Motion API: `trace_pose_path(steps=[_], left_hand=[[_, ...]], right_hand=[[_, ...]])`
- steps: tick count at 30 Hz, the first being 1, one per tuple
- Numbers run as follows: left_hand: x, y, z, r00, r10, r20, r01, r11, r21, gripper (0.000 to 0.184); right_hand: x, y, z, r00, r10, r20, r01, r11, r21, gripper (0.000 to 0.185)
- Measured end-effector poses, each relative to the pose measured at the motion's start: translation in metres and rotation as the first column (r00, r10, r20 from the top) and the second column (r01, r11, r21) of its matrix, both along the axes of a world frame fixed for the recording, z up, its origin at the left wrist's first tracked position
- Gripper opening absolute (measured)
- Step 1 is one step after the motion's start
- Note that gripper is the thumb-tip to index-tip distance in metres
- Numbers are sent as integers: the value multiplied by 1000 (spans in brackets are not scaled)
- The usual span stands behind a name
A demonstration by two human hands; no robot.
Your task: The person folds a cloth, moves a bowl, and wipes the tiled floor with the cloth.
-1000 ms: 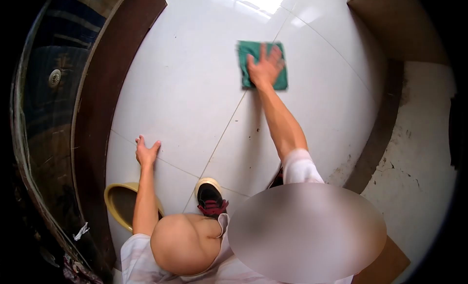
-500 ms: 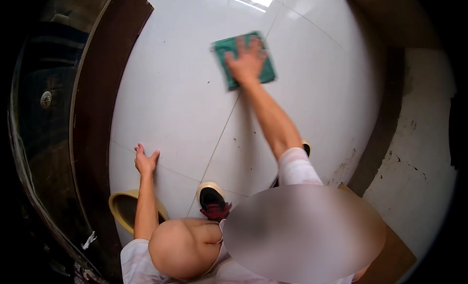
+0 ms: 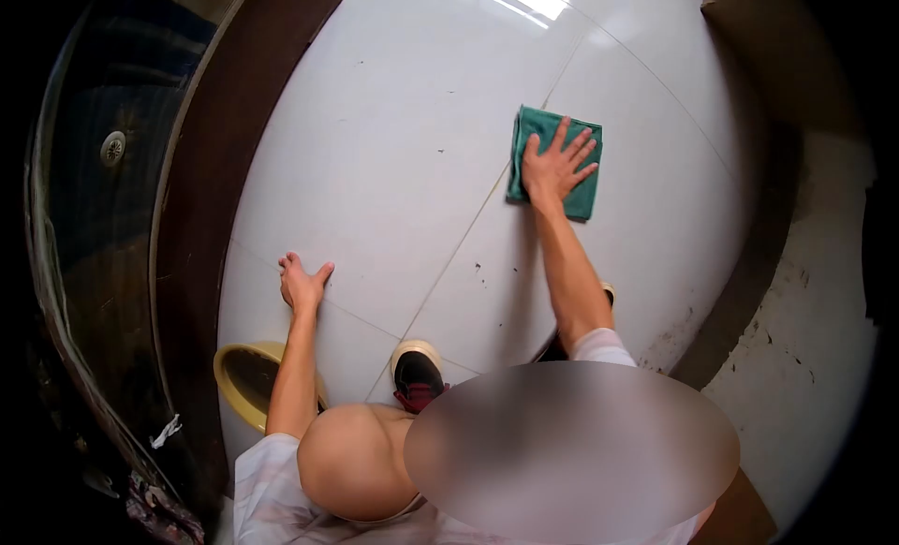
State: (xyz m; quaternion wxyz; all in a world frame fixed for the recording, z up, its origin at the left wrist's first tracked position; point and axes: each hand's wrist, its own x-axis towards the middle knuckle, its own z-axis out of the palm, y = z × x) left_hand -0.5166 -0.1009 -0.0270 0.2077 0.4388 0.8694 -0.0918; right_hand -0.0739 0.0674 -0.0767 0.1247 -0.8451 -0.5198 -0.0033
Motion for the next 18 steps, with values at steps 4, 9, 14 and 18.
trace_pose_path(steps=[4, 9, 14, 18], left_hand=[[6, 3, 6, 999, 39, -14, -39, 999, -5, 101], [-5, 11, 1, 988, 125, 94, -142, 969, 203, 88], [54, 34, 22, 966, 0, 257, -113, 899, 423, 73], [83, 50, 4, 965, -40, 258, -92, 875, 476, 70]], right_hand=[[-99, -42, 21, 891, 441, -112, -445, 896, -11, 71], [-63, -106, 32, 637, 699, -326, -762, 635, -126, 72], [-7, 25, 1, 974, 227, -15, -227, 974, -1, 74], [-92, 64, 9, 930, 364, -45, -362, 931, 45, 68]])
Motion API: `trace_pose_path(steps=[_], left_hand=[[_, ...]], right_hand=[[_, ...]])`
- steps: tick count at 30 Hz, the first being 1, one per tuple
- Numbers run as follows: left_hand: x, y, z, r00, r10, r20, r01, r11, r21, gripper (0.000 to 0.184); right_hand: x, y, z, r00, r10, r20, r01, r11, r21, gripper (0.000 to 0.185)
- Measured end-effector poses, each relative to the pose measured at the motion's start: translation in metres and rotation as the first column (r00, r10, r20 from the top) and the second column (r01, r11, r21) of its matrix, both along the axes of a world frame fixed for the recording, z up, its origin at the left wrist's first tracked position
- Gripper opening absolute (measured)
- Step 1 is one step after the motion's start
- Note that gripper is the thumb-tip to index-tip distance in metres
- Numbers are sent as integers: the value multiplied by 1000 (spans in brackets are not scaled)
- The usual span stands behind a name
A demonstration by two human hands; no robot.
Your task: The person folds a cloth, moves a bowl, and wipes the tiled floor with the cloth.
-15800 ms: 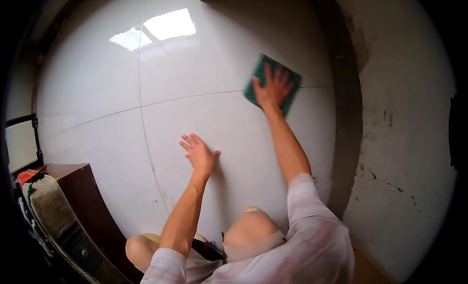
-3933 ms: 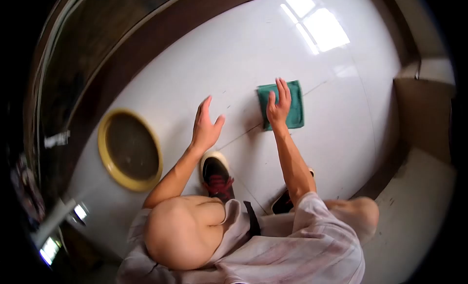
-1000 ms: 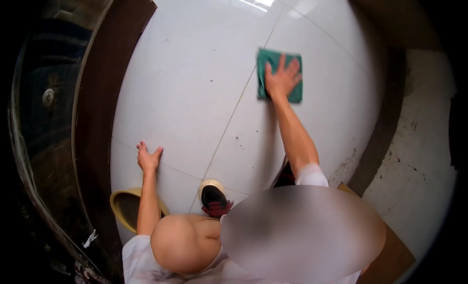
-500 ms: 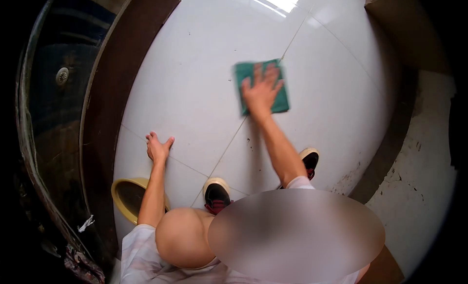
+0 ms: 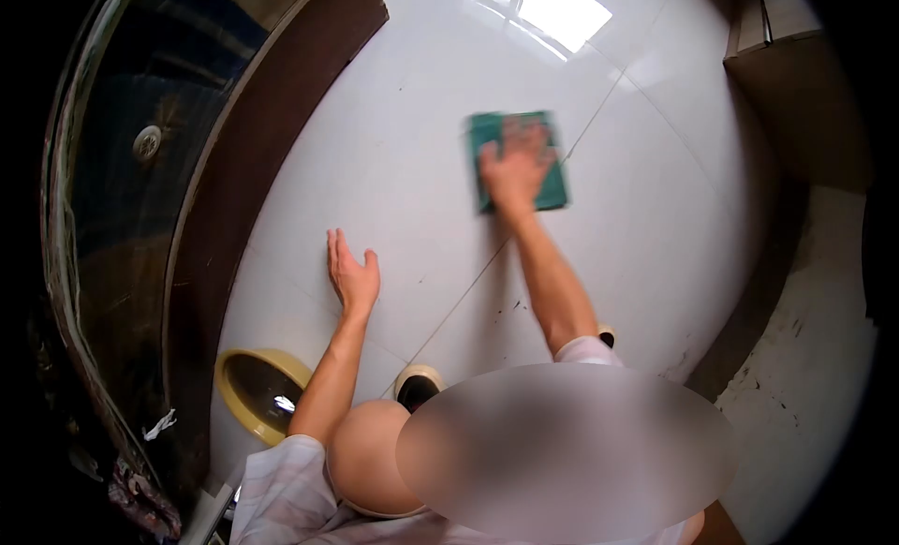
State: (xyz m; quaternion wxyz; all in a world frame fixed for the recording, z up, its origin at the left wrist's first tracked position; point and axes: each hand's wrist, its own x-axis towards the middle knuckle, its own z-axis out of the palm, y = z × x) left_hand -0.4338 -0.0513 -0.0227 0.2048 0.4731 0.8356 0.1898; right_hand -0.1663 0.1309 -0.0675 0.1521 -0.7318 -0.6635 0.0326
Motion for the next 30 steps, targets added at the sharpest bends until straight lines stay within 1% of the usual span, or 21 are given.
trace_pose_path(steps=[1, 2, 3, 5, 6, 7, 8, 9, 10, 11, 13, 15, 17, 19, 21, 23, 25, 26, 27, 29, 30], left_hand=[[-6, 2, -14, 998, 44, -52, -43, 999, 16, 70], [-12, 7, -17, 991, 88, -98, -86, 996, 22, 68], [-26, -1, -26, 993, 83, -89, -82, 997, 11, 68], [-52, 3, -52, 961, 176, -215, -222, 951, -215, 66], [-48, 11, -41, 962, 172, -211, -216, 954, -209, 66], [-40, 16, -19, 965, 155, -211, -218, 922, -319, 66], [-35, 17, -10, 968, 137, -208, -216, 877, -428, 65], [-34, 16, -13, 971, 132, -201, -209, 877, -433, 65], [-36, 14, -18, 967, 110, -231, -204, 877, -436, 65], [-37, 11, -21, 960, 91, -264, -203, 876, -437, 65], [-37, 11, -28, 956, 91, -277, -204, 889, -411, 65], [-43, 7, -39, 947, 65, -314, -183, 914, -362, 61], [-45, 4, -43, 947, 60, -316, -171, 926, -336, 59], [-47, 3, -35, 944, 56, -325, -163, 936, -312, 58], [-49, 7, -22, 969, 52, -242, -134, 933, -335, 57], [-54, 9, -18, 975, 39, -219, -116, 929, -352, 57], [-57, 4, -18, 979, 47, -199, -122, 917, -380, 56], [-54, 2, -22, 972, 9, -236, -96, 928, -359, 55], [-52, 4, -24, 961, -31, -276, -66, 939, -338, 53], [-45, 12, -22, 949, -12, -315, -99, 937, -334, 51], [-46, 12, -25, 942, -31, -335, -96, 929, -357, 51]], right_hand=[[-32, -22, 6, 980, 195, -30, -196, 980, -32, 66], [-59, -49, 23, 919, 358, -167, -373, 926, -67, 64], [-74, -83, 23, 838, 481, -258, -506, 862, -36, 65], [-68, -136, 23, 723, 572, -388, -638, 767, -59, 67], [-48, -137, 30, 775, 526, -349, -607, 774, -181, 69], [-15, -136, 35, 822, 481, -305, -563, 768, -305, 70], [13, -123, 32, 908, 367, -203, -414, 863, -290, 71], [42, -102, 25, 967, 236, -100, -254, 932, -257, 73], [71, -71, 16, 990, 142, -20, -144, 972, -188, 74], [91, -34, 6, 998, 44, 49, -38, 994, -107, 76], [100, 38, -6, 984, -153, 93, 155, 988, -14, 76], [60, 85, -10, 980, -196, 37, 194, 980, 52, 74], [-1, 80, 12, 991, 119, -62, -120, 993, -13, 72], [-55, 35, 14, 883, 429, -188, -442, 897, -26, 70], [-66, -19, 9, 748, 611, -261, -623, 781, 43, 73], [-31, -50, 11, 789, 521, -326, -562, 826, -39, 82], [23, -38, -10, 921, 274, -275, -305, 950, -74, 93], [41, -14, -5, 968, 226, -112, -236, 968, -88, 96], [59, 9, 0, 984, 169, 52, -163, 982, -97, 100], [59, 70, -2, 996, 72, 61, -67, 994, -84, 96], [38, 95, -1, 999, 50, 22, -48, 997, -65, 94]])
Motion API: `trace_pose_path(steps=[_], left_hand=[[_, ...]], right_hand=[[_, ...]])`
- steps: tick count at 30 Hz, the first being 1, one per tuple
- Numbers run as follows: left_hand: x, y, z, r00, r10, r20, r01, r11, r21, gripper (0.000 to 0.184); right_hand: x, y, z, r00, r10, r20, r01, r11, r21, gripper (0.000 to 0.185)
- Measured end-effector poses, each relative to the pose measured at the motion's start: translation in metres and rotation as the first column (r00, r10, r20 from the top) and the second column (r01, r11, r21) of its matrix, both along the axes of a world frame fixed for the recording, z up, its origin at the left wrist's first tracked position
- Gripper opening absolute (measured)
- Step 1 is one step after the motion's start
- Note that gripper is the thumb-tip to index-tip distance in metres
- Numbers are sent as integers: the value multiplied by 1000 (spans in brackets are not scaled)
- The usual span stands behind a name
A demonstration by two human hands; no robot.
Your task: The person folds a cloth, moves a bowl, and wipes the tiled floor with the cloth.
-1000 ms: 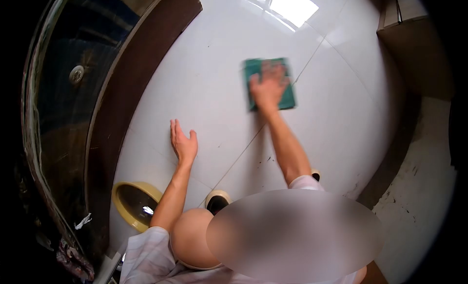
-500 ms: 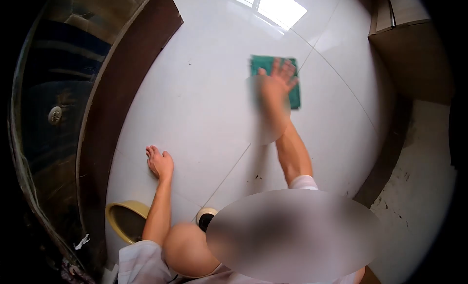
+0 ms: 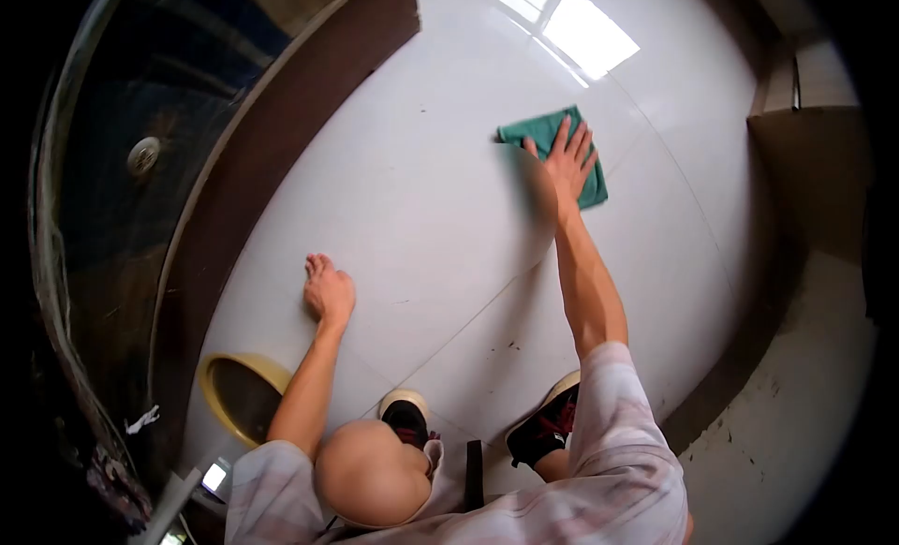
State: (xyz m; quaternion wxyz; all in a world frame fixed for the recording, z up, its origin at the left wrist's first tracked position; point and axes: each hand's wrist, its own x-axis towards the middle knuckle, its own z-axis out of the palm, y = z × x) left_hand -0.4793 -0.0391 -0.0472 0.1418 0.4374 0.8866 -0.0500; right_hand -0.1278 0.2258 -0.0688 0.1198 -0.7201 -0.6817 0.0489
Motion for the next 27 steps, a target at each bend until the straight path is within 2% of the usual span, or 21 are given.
trace_pose_path(steps=[2, 3, 4, 5, 6, 8, 9, 10, 11, 12, 13, 14, 15, 16, 18, 19, 21, 23, 24, 25, 27], left_hand=[[1, 1, -1, 999, -6, -40, 5, 1000, -22, 51], [3, 2, 0, 1000, 4, -22, -4, 1000, -25, 51], [1, 3, 1, 1000, 10, -8, -10, 999, -31, 51], [-2, -1, 4, 999, 19, -28, -20, 999, -35, 51], [-2, -8, 9, 999, 20, 39, -21, 999, 28, 52], [-3, -14, 19, 975, 45, 219, -88, 978, 189, 55], [-11, -23, 14, 974, 56, 218, -101, 974, 201, 55], [-23, -36, -2, 979, 102, 174, -151, 943, 297, 55], [-32, -45, -10, 979, 155, 133, -195, 901, 388, 55], [-37, -49, -8, 953, 243, 181, -298, 856, 421, 57], [-39, -57, -10, 948, 261, 181, -314, 851, 420, 57], [-41, -62, -16, 951, 261, 166, -301, 904, 304, 59], [-46, -64, -20, 955, 255, 151, -280, 943, 182, 60], [-37, -55, 2, 938, 287, 195, -312, 943, 116, 64], [-40, -60, -1, 950, 248, 191, -276, 952, 134, 65], [-39, -64, -2, 960, 204, 189, -234, 961, 150, 67], [-36, -64, -5, 955, 210, 212, -254, 944, 210, 67], [-36, -58, -4, 948, 254, 190, -284, 947, 150, 64], [-39, -63, -1, 947, 262, 186, -289, 947, 139, 64], [-44, -63, 2, 943, 252, 218, -284, 950, 132, 63], [-53, -59, 6, 937, 238, 256, -282, 948, 148, 62]], right_hand=[[-56, 31, -9, 998, 9, -59, -5, 998, 58, 89], [-96, 26, -13, 989, 120, -90, -109, 986, 123, 86], [-135, 9, -19, 968, 247, -48, -242, 967, 80, 82], [-166, -21, -4, 906, 388, -167, -387, 921, 40, 80], [-185, -53, 7, 858, 498, -125, -495, 867, 56, 79], [-185, -107, 19, 751, 622, -222, -633, 774, 28, 77], [-170, -125, 22, 707, 681, -191, -692, 722, 14, 76], [-150, -137, 16, 655, 676, -338, -686, 719, 109, 75], [-133, -137, -6, 697, 631, -340, -655, 754, 55, 75], [-110, -124, 2, 774, 576, -262, -614, 784, -88, 75], [-94, -104, 22, 863, 469, -185, -498, 853, -157, 74], [-72, -82, 4, 894, 446, -43, -447, 894, -17, 74], [-63, -54, 3, 946, 323, -35, -323, 946, 0, 74], [-61, -23, 2, 968, 252, 0, -252, 967, 17, 73], [-75, 31, -8, 984, 162, 67, -164, 986, 23, 74], [-95, 49, -12, 988, 153, 18, -154, 985, 74, 73], [-155, 57, -7, 955, 291, -56, -287, 955, 77, 72], [-225, 17, -28, 856, 511, 75, -514, 857, 37, 71], [-251, -17, -26, 792, 609, 42, -610, 788, 85, 71], [-266, -52, -19, 718, 696, 18, -691, 709, 144, 72], [-262, -106, -4, 599, 798, 57, -800, 595, 83, 74]])
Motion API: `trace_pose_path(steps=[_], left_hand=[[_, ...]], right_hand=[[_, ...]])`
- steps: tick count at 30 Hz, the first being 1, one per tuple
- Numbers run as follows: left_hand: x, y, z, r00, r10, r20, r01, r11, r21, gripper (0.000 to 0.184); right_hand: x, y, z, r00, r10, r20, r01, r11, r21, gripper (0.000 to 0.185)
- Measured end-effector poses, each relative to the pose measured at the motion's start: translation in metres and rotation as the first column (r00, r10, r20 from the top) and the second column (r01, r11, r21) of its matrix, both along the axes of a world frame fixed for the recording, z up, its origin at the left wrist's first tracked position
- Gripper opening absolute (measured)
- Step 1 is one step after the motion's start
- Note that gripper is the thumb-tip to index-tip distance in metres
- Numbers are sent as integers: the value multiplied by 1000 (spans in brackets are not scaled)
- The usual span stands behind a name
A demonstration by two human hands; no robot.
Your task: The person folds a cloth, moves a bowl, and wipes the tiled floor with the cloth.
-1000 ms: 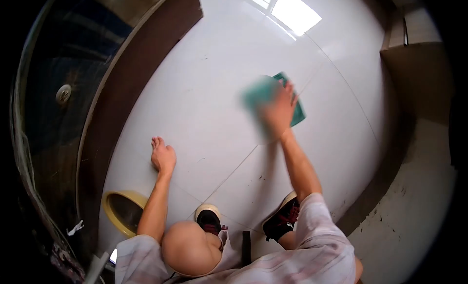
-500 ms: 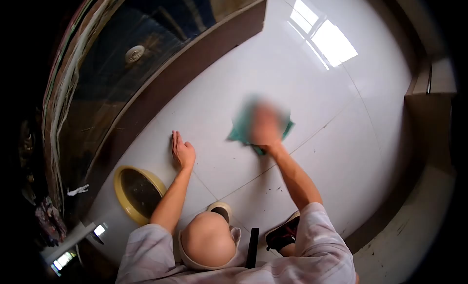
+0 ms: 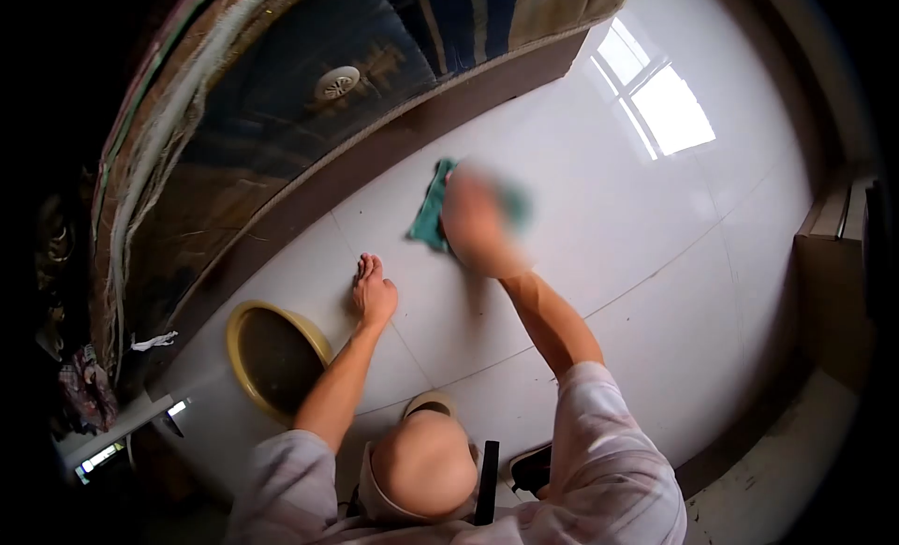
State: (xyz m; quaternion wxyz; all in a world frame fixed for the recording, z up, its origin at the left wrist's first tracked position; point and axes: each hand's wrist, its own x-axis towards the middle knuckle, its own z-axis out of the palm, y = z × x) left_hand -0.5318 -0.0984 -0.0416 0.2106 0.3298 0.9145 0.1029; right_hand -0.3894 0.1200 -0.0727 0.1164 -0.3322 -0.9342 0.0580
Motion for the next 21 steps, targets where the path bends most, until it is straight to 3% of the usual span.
trace_pose_path(steps=[2, 4, 6, 7, 11, 13, 16, 18, 21], left_hand=[[-12, -6, 4, 995, -94, 42, 97, 992, -77, 60], [-15, -11, -3, 994, -105, 38, 107, 993, -58, 61], [-11, -13, -8, 992, -116, 43, 118, 992, -48, 61], [-7, -13, -12, 992, -129, -8, 128, 991, -47, 62], [0, -10, -14, 987, -143, -73, 138, 988, -74, 65], [-7, -7, -13, 983, -162, -86, 154, 984, -92, 66], [0, -15, -14, 987, -141, -75, 140, 990, -13, 65], [-5, -10, 6, 991, -132, 4, 132, 990, -42, 65], [-11, -14, 13, 990, -108, 94, 117, 989, -86, 67]], right_hand=[[39, -23, 7, 931, 44, -361, -172, 928, -330, 76], [91, -8, 45, 995, 1, -100, -44, 901, -431, 77], [127, 27, 22, 946, -324, -24, 312, 926, -210, 80], [139, 82, 14, 877, -480, -25, 474, 871, -129, 81], [73, 167, -23, 832, -554, -22, 553, 832, -35, 81], [4, 134, -7, 901, -421, -105, 406, 903, -136, 78], [-44, 27, 20, 994, -47, -98, 16, 954, -300, 77], [-19, -16, 17, 977, 176, -118, -201, 945, -259, 77], [62, -25, 30, 970, 242, -29, -237, 911, -338, 77]])
